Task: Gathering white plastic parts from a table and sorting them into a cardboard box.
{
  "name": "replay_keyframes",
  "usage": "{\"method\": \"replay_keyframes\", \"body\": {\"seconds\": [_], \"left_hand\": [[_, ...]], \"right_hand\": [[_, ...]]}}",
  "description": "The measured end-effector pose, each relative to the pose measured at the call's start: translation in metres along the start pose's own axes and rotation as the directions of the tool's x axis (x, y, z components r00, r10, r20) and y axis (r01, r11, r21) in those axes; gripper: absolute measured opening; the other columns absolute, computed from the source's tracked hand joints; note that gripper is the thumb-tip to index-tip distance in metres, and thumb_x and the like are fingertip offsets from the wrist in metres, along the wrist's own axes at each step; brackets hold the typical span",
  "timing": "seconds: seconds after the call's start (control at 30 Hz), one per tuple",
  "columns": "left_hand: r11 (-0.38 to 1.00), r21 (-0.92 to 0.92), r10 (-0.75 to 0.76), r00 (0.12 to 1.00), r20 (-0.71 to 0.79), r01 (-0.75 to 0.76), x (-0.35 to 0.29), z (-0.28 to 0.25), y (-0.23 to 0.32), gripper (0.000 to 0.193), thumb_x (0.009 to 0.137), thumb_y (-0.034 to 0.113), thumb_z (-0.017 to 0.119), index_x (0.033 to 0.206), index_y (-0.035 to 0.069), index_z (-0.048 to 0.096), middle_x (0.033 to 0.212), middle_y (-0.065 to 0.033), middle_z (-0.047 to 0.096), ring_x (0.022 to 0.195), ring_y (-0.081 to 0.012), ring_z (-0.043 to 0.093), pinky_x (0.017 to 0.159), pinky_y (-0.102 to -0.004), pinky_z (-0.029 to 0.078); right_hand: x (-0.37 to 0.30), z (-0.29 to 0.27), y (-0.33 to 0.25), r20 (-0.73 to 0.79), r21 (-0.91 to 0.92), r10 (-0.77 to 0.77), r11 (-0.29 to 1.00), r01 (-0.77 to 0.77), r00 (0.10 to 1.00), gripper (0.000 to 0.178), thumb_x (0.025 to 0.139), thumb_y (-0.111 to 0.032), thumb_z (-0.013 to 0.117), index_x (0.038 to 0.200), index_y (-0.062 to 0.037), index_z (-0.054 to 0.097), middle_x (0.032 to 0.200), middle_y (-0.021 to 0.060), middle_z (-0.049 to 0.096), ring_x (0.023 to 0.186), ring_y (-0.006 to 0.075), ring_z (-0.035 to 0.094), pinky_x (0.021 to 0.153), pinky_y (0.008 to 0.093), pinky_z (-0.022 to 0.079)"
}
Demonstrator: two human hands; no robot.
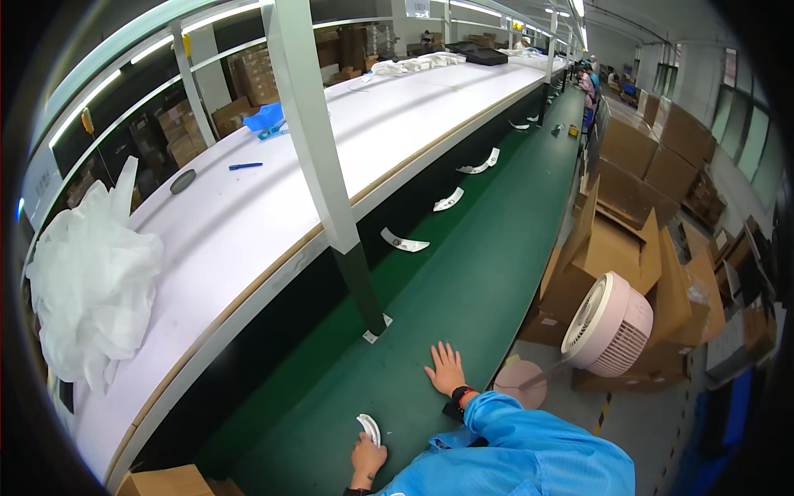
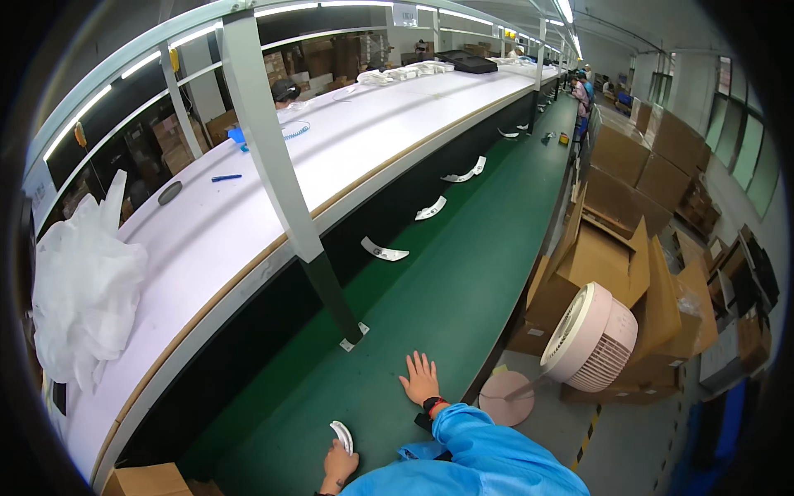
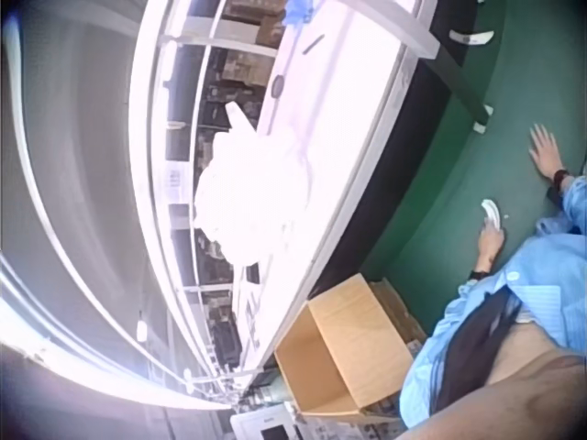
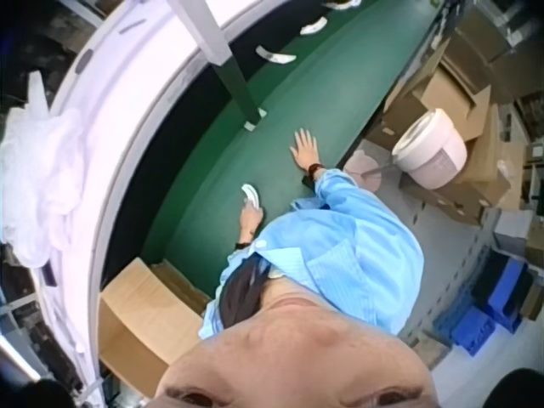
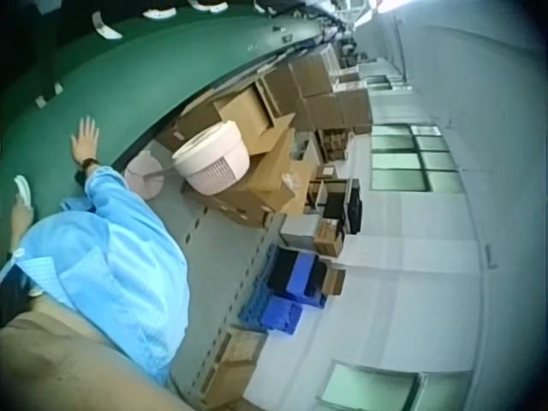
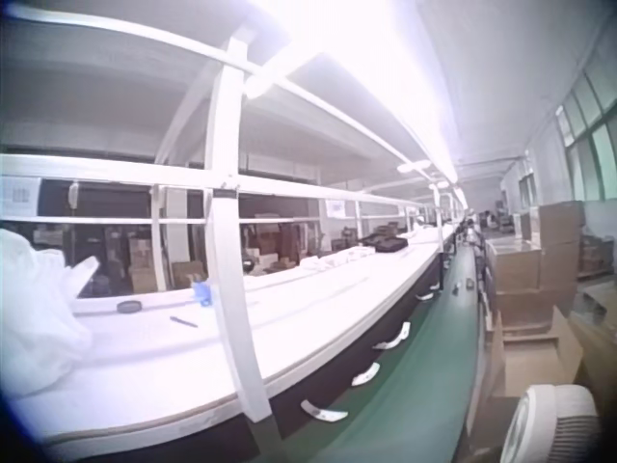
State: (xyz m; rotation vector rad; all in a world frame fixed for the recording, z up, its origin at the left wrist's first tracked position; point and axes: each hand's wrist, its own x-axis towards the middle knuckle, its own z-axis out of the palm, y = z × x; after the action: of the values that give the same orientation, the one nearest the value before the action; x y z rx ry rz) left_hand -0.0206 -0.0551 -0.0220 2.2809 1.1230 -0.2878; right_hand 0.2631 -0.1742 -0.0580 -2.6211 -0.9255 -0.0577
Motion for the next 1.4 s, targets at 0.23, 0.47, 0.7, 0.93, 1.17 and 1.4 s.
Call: {"method": "replay_keyframes", "body": {"seconds": [0.23, 0.47, 0.7, 0.93, 1.17, 1.4], "left_hand": [[1.000, -0.003, -0.024, 0.999, 0.031, 0.024, 0.000, -0.001, 0.001, 0.053, 0.072, 0.026, 0.061, 0.112, -0.003, 0.041, 0.099, -0.0274, 0.060, 0.090, -0.0421, 0.062, 0.080, -0.0473, 0.050], [1.000, -0.008, -0.013, 1.000, 0.020, 0.013, 0.002, -0.005, 0.000, 0.053, 0.072, 0.027, 0.062, 0.111, -0.003, 0.041, 0.098, -0.0273, 0.060, 0.089, -0.0422, 0.062, 0.080, -0.0474, 0.050], [1.000, -0.008, 0.010, 1.000, 0.016, -0.010, -0.002, -0.008, 0.001, 0.052, 0.072, 0.027, 0.064, 0.109, -0.003, 0.042, 0.098, -0.0279, 0.060, 0.090, -0.0428, 0.062, 0.080, -0.0480, 0.050], [0.998, -0.051, 0.048, 0.999, -0.023, -0.049, 0.000, 0.001, -0.008, 0.053, 0.072, 0.027, 0.064, 0.109, -0.003, 0.042, 0.099, -0.0277, 0.061, 0.090, -0.0430, 0.062, 0.080, -0.0483, 0.050], [0.998, -0.054, 0.030, 0.999, -0.023, -0.032, -0.004, -0.002, -0.009, 0.051, 0.072, 0.027, 0.064, 0.108, -0.002, 0.043, 0.097, -0.0273, 0.062, 0.089, -0.0424, 0.062, 0.079, -0.0485, 0.050], [0.998, -0.047, 0.047, 0.998, -0.040, -0.049, -0.008, -0.001, -0.009, 0.051, 0.072, 0.028, 0.064, 0.108, -0.002, 0.043, 0.098, -0.0260, 0.061, 0.090, -0.0422, 0.061, 0.079, -0.0490, 0.050]], "right_hand": [[-0.005, 0.001, 0.000, -0.037, -0.019, -0.017, 1.000, 0.016, 0.999, 0.069, 0.090, -0.049, 0.048, 0.143, -0.0078, 0.032, 0.150, 0.0132, 0.025, 0.139, 0.0316, 0.020, 0.112, 0.0513, 0.015], [-0.001, 0.002, -0.002, -0.034, -0.048, -0.023, 0.999, 0.021, 0.999, 0.071, 0.089, -0.050, 0.048, 0.143, -0.0078, 0.031, 0.150, 0.0133, 0.025, 0.139, 0.0318, 0.020, 0.112, 0.0508, 0.015], [-0.003, 0.004, 0.001, -0.023, -0.052, -0.012, 0.999, 0.011, 1.000, 0.072, 0.089, -0.053, 0.046, 0.144, -0.0081, 0.030, 0.151, 0.0126, 0.023, 0.140, 0.0311, 0.018, 0.112, 0.0515, 0.014], [-0.002, 0.005, 0.001, 0.002, -0.070, -0.007, 0.998, 0.008, 1.000, 0.073, 0.089, -0.055, 0.044, 0.144, -0.0086, 0.030, 0.152, 0.0113, 0.022, 0.141, 0.0298, 0.016, 0.113, 0.0512, 0.013], [-0.002, 0.007, 0.001, 0.022, -0.078, -0.010, 0.997, 0.012, 1.000, 0.076, 0.089, -0.057, 0.044, 0.145, -0.0087, 0.027, 0.153, 0.0113, 0.020, 0.141, 0.0298, 0.015, 0.113, 0.0511, 0.012], [-0.003, 0.003, 0.004, 0.011, -0.035, -0.023, 0.999, 0.023, 1.000, 0.076, 0.088, -0.057, 0.046, 0.145, -0.0095, 0.027, 0.153, 0.0114, 0.019, 0.141, 0.0299, 0.016, 0.113, 0.0507, 0.013]]}}
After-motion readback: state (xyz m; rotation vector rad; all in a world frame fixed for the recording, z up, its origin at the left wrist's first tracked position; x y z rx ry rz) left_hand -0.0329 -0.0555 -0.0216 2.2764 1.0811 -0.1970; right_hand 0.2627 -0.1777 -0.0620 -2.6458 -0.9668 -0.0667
